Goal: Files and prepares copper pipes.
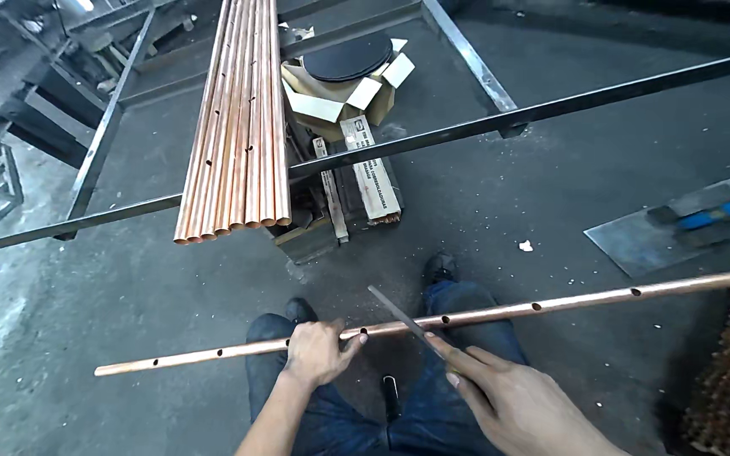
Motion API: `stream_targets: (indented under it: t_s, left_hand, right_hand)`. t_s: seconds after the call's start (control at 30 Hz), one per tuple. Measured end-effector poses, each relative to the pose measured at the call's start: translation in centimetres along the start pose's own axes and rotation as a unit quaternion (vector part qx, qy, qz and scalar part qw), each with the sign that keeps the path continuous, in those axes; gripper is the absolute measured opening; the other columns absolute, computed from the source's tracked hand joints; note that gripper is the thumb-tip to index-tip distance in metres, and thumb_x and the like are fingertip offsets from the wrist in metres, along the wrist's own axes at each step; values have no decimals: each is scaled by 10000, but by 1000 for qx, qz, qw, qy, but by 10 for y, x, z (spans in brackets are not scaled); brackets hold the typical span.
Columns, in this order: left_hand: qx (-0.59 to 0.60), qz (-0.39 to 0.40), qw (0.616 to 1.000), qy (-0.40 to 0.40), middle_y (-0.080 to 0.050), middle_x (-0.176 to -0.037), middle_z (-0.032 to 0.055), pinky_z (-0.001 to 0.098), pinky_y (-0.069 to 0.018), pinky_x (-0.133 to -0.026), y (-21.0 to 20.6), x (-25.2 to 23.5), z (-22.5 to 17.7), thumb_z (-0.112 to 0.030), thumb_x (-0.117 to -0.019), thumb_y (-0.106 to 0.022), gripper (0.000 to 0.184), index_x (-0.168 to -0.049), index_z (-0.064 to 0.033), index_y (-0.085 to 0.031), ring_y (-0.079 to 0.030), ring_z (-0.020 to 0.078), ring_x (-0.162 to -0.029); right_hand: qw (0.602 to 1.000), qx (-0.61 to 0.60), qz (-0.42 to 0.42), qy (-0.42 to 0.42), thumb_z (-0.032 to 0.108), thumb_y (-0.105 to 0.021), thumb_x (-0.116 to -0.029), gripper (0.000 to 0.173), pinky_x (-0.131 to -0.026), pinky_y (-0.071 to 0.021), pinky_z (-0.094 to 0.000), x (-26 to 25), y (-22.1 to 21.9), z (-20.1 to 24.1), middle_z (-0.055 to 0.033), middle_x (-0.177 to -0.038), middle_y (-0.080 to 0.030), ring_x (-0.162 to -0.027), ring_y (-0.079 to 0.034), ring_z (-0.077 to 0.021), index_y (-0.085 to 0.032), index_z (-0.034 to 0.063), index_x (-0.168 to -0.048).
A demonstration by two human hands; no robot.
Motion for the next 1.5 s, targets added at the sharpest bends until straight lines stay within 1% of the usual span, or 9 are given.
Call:
stream_targets:
  t_s: [0.1, 0.2, 0.43, 0.63, 0.87, 1.0, 1.2, 1.33, 1.5]
  left_hand:
    - [10, 110, 994, 25, -740, -1010, 107, 582, -558, -899, 15, -14, -1, -819, -900, -466, 732, -1054, -149, -717, -713, 318, -1015]
    - [24, 168, 982, 88, -736, -1043, 141, 639, -562, -828, 23, -25, -5, -535, -890, -621, 445, -971, -109, -720, -712, 360, -1021]
    - [48, 213, 970, 108, -725, -1053, 170, 657, -544, -799, 30, -29, -1, -451, -880, -610, 396, -947, -71, -699, -704, 375, -1023]
    - [43, 176, 974, 133, -729, -1078, 148, 620, -561, -828, 31, -24, -1, -449, -871, -637, 392, -977, -78, -707, -706, 351, -1048]
    - [47, 150, 979, 128, -739, -1077, 128, 592, -570, -851, 24, -18, -3, -417, -869, -643, 360, -1001, -89, -713, -711, 338, -1054]
    - [35, 141, 981, 128, -741, -1086, 134, 593, -571, -848, 23, -15, -5, -413, -883, -636, 360, -1006, -84, -714, -715, 341, -1050]
    - [46, 131, 982, 131, -751, -1095, 116, 589, -570, -852, 17, -12, 0, -405, -908, -610, 342, -1028, -107, -727, -718, 332, -1060]
    - [39, 123, 983, 131, -755, -1105, 121, 586, -567, -854, 16, -10, -2, -378, -956, -581, 323, -1072, -112, -723, -721, 343, -1060]
    - [47, 110, 984, 134, -762, -1091, 111, 575, -570, -847, 13, -9, 0, -355, -964, -569, 308, -1081, -118, -725, -728, 334, -1051]
  right_hand:
    - [1000, 8, 13, 5, 370, -445, -1069, 488, -587, -569, -524, 0, -5, 12, -102, -1020, -713, -732, -703, -299, -474, 359, -1556]
    - [999, 25, 41, -11, 341, -464, -1061, 494, -596, -572, -521, 2, -9, 25, -136, -1036, -710, -734, -706, -322, -483, 336, -1554]
    - [994, 60, 91, 6, 299, -448, -1075, 477, -616, -574, -507, 20, -20, 50, -161, -1034, -702, -807, -713, -354, -493, 329, -1549]
    - [988, 125, 91, -11, 313, -435, -1046, 523, -643, -581, -496, -56, -44, 62, -129, -1037, -710, -789, -717, -318, -447, 374, -1565]
    - [991, 86, 98, -13, 311, -465, -1054, 496, -600, -571, -512, -20, -33, 72, -149, -999, -714, -735, -707, -333, -492, 340, -1548]
    - [979, 113, 162, -47, 339, -397, -1075, 517, -780, -579, -552, -81, -41, 74, -143, -1164, -709, -959, -718, -356, -388, 391, -1589]
    - [987, 87, 134, -15, 316, -450, -1067, 489, -611, -568, -537, -25, -23, 75, -174, -1010, -712, -745, -707, -360, -487, 315, -1554]
    - [974, 119, 187, -54, 341, -412, -1068, 514, -795, -574, -564, -92, -38, 81, -150, -1155, -711, -974, -715, -369, -406, 381, -1581]
    - [980, 84, 178, -24, 318, -414, -1080, 502, -635, -569, -561, -23, -14, 86, -196, -1057, -705, -777, -709, -385, -446, 297, -1580]
Point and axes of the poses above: each hand's wrist, its own x-axis away from the middle knuckle, its own y-axis out of the back of the hand, z = x × y, the point moved 2 cm from there along -x, towards the middle knuckle
